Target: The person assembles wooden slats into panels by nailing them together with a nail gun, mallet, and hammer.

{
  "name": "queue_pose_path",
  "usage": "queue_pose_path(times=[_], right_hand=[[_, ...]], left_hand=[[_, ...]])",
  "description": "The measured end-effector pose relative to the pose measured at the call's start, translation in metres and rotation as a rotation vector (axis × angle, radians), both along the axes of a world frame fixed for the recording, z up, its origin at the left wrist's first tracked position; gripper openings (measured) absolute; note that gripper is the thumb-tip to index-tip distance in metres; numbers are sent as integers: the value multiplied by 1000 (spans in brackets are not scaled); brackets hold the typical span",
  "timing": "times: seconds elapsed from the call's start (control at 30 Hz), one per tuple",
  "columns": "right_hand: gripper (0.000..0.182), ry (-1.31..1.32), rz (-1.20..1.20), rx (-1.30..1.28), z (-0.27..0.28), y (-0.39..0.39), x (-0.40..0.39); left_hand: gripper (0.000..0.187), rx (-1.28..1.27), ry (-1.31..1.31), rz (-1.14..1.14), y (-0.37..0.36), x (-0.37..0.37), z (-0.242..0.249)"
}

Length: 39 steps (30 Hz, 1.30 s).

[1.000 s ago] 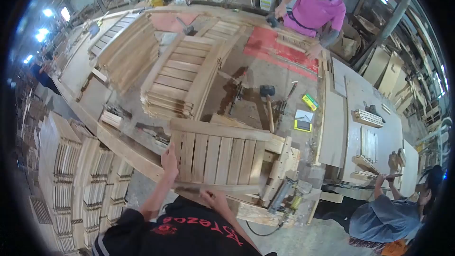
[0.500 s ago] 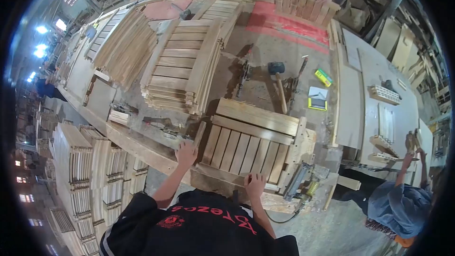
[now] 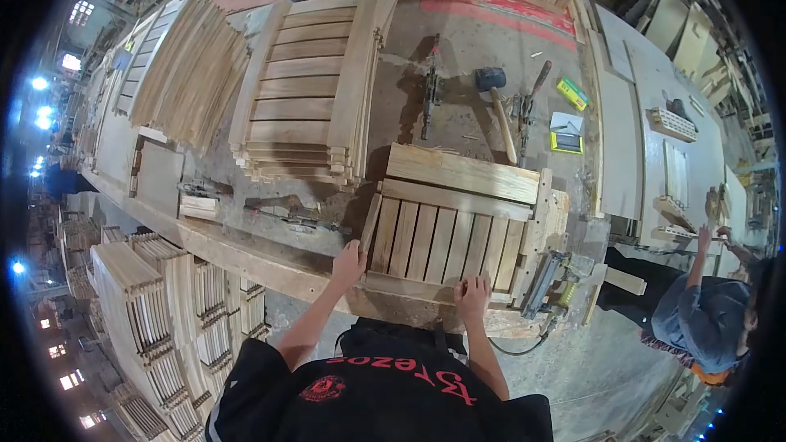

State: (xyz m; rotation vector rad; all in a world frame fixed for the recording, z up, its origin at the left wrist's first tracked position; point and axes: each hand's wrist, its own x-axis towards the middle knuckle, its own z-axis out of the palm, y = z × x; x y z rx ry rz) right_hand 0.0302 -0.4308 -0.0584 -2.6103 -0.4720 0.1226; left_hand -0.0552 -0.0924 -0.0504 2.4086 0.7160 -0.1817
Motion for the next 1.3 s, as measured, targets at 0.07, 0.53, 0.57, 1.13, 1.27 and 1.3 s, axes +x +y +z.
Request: queue_pose_path(times=[0.07, 0.53, 0.57, 1.13, 1.27, 1.3], right_hand=[[13, -26, 16, -3, 6, 1, 2], [16, -62, 32, -19, 2, -3, -1], [17, -70, 34, -51, -6, -7, -1], [22, 22, -66, -45, 13, -11, -1], [22, 44, -87, -76, 4, -9, -2], [22, 28, -81, -82, 3, -11, -1]], left_hand=[[30, -8, -14, 19, -1, 1, 0], [27, 181, -181, 699, 139, -15, -11], [32, 212, -96, 945, 169, -13, 3], [50, -843, -579, 584, 197, -38, 58], [50, -252, 257, -155, 168, 8, 60], [46, -183, 251, -237, 166, 7, 63]])
